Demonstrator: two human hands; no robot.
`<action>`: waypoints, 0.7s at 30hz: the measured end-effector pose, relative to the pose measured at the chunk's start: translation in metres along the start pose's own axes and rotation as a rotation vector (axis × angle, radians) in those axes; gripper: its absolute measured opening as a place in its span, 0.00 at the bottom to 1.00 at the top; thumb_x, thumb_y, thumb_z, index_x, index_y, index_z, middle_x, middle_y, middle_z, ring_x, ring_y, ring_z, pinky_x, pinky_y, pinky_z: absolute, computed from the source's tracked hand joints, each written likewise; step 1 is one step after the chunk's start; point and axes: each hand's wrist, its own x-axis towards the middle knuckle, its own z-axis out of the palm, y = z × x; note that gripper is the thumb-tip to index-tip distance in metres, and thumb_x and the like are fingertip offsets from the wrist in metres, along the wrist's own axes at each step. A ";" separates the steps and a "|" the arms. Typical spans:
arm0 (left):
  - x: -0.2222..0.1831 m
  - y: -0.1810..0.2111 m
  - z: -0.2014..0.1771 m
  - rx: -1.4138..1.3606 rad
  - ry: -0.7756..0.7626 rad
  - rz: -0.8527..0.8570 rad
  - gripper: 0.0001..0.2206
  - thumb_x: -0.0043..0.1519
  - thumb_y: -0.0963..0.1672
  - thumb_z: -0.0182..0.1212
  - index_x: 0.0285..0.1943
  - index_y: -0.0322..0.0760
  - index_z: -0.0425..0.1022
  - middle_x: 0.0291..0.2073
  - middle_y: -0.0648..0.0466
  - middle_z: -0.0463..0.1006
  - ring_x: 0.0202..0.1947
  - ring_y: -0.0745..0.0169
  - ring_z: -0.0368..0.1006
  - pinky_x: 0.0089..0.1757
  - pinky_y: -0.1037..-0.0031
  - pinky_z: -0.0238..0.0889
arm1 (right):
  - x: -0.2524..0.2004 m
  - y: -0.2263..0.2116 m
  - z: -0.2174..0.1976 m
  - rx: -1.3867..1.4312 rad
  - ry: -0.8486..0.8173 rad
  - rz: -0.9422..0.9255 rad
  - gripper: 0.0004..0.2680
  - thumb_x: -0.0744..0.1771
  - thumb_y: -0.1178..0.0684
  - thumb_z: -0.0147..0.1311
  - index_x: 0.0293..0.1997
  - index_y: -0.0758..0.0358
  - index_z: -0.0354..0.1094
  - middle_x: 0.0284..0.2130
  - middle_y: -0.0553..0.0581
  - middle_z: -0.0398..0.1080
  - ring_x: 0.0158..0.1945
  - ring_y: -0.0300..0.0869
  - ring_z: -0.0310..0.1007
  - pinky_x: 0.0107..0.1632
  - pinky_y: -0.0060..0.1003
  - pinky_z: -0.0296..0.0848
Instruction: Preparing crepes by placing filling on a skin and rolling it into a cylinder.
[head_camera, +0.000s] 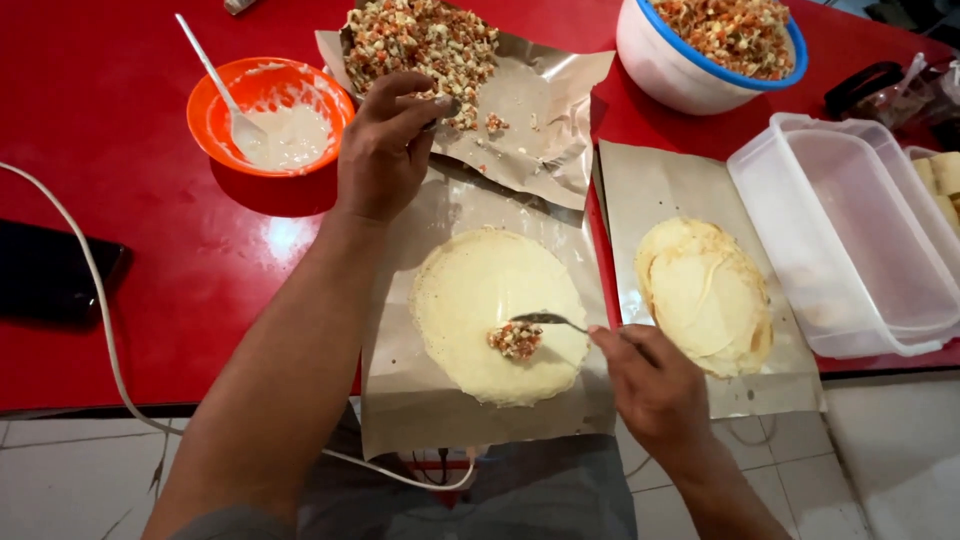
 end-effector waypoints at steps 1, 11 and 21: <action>0.000 0.001 0.001 -0.002 0.000 0.003 0.12 0.64 0.32 0.68 0.52 0.34 0.83 0.55 0.47 0.72 0.46 0.47 0.83 0.38 0.64 0.79 | -0.005 0.002 0.002 -0.002 0.002 0.002 0.09 0.70 0.60 0.53 0.55 0.61 0.75 0.40 0.57 0.71 0.38 0.45 0.74 0.35 0.36 0.74; -0.003 -0.003 0.000 -0.012 -0.019 -0.004 0.13 0.64 0.31 0.68 0.53 0.34 0.82 0.56 0.46 0.72 0.45 0.45 0.83 0.37 0.63 0.79 | -0.004 -0.006 -0.018 0.086 -0.005 -0.008 0.08 0.69 0.61 0.55 0.52 0.63 0.75 0.40 0.58 0.70 0.40 0.45 0.76 0.40 0.36 0.78; 0.000 0.001 0.000 -0.016 -0.019 -0.022 0.10 0.66 0.33 0.68 0.52 0.33 0.82 0.56 0.46 0.72 0.45 0.47 0.83 0.38 0.63 0.80 | -0.007 0.001 -0.012 0.094 -0.018 0.064 0.09 0.68 0.61 0.56 0.54 0.64 0.74 0.42 0.58 0.69 0.45 0.48 0.76 0.45 0.38 0.80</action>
